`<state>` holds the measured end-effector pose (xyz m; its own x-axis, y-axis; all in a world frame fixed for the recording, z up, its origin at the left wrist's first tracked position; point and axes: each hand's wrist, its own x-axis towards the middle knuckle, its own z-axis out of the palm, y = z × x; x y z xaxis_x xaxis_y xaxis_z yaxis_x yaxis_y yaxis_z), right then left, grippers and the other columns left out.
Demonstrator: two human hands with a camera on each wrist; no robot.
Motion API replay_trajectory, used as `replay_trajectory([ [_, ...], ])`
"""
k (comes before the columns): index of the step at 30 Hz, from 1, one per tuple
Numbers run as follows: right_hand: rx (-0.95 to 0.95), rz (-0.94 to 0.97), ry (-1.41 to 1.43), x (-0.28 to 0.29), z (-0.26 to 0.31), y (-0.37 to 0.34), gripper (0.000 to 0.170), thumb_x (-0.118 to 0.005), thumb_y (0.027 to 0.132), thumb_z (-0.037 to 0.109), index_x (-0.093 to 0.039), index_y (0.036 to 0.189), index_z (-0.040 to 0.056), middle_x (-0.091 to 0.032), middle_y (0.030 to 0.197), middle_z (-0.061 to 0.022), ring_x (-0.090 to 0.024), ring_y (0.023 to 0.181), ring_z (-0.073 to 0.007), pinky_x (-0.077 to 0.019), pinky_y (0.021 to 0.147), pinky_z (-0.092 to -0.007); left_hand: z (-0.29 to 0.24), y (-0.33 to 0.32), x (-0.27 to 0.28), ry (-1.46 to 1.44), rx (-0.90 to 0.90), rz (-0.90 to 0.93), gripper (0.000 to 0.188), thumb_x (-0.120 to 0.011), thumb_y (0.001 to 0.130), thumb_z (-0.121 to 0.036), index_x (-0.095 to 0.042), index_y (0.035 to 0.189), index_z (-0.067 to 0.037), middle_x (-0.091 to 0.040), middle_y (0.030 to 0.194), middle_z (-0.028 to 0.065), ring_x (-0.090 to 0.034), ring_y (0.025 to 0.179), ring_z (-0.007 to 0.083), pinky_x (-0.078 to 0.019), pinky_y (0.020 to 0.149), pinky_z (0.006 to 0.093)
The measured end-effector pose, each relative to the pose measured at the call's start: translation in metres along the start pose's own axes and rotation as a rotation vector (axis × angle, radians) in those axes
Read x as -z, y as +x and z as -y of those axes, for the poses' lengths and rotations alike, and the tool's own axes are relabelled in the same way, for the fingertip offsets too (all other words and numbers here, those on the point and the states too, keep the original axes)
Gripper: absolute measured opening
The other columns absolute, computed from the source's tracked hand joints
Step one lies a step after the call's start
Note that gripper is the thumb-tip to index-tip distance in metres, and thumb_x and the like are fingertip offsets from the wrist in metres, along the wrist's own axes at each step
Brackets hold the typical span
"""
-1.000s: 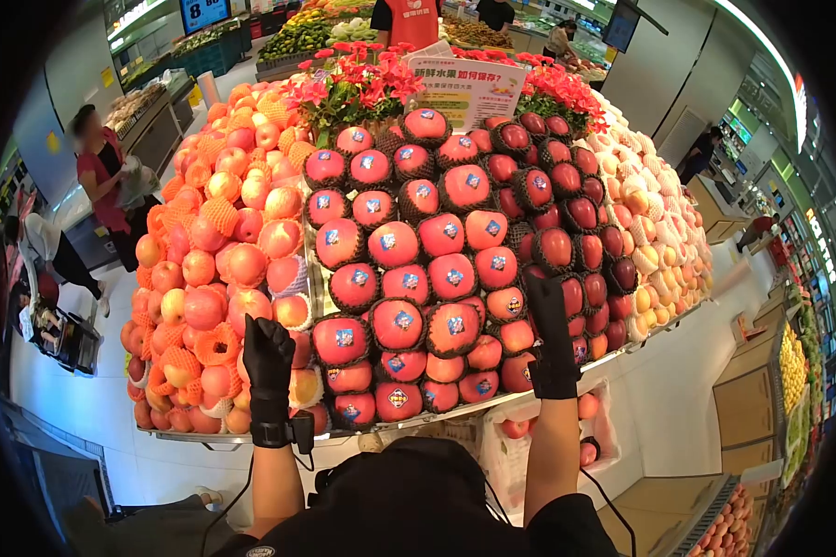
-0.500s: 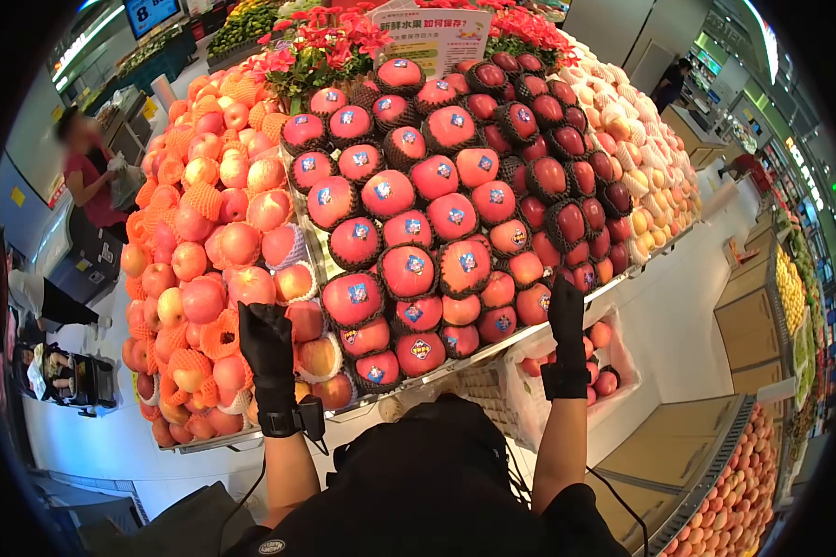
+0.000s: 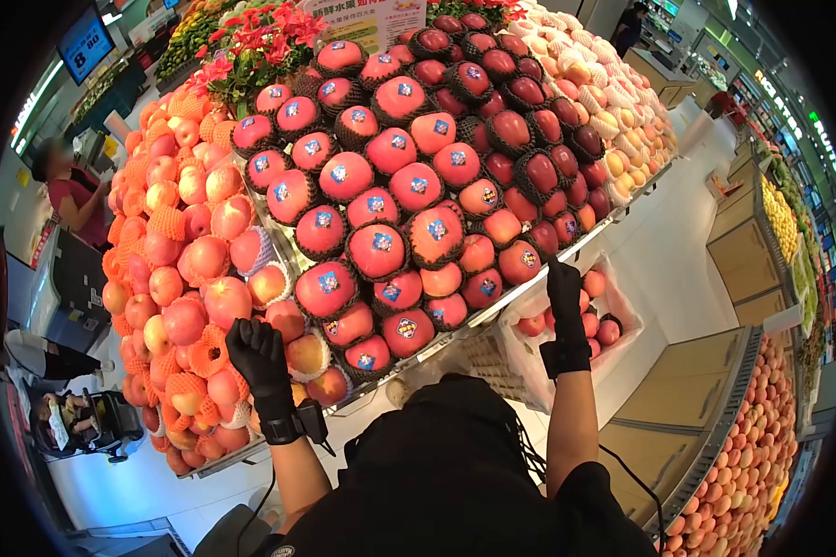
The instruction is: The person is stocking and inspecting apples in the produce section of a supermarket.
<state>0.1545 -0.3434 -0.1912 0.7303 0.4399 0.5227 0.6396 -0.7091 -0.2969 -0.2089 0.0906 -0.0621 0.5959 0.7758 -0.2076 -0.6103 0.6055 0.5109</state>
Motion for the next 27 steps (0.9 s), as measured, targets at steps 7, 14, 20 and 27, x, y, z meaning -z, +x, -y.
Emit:
replay_trajectory([
  [7,-0.074,0.112,-0.125,-0.019,-0.023,-0.012,0.025,-0.049,0.077,-0.006,-0.055,0.101,-0.0016,-0.061,0.076,-0.023,-0.06,0.071,-0.0403,-0.0474,0.061,-0.0458,0.017,-0.005,0.009,0.03,-0.018,0.112,0.036,-0.041,0.097,-0.027,-0.034,0.063,-0.018,-0.028,0.051,-0.0053,-0.024,0.04,0.0076,-0.0239,0.039,0.023],
  [14,-0.206,0.099,0.109,-0.027,-0.068,-0.047,0.009,-0.05,0.086,-0.001,-0.055,0.093,0.0001,-0.052,0.062,-0.0176,-0.054,0.056,-0.0328,-0.0412,0.049,-0.0403,0.043,-0.027,-0.023,0.093,-0.046,0.039,0.033,-0.04,0.095,-0.022,-0.035,0.063,-0.016,-0.03,0.052,-0.0034,-0.023,0.041,0.0088,-0.0225,0.039,0.0227],
  [20,-0.675,0.017,0.656,-0.053,-0.12,-0.1,0.03,-0.052,0.095,0.025,-0.061,0.077,0.0023,-0.053,0.059,-0.0105,-0.049,0.053,-0.0203,-0.0387,0.049,-0.036,0.071,-0.034,-0.038,0.352,-0.131,0.156,0.032,-0.038,0.096,-0.02,-0.033,0.066,-0.016,-0.027,0.054,-0.0049,-0.024,0.044,0.0081,-0.0229,0.04,0.0222],
  [27,-1.242,0.11,0.939,-0.029,-0.138,-0.161,0.045,-0.059,0.092,0.036,-0.04,0.055,0.0188,-0.028,0.046,0.0042,-0.028,0.033,-0.0131,-0.0208,0.034,-0.0325,0.117,-0.049,-0.077,0.888,-0.333,0.186,0.03,-0.036,0.098,-0.017,-0.033,0.069,-0.015,-0.028,0.058,-0.0048,-0.027,0.049,0.0069,-0.0246,0.043,0.0213],
])
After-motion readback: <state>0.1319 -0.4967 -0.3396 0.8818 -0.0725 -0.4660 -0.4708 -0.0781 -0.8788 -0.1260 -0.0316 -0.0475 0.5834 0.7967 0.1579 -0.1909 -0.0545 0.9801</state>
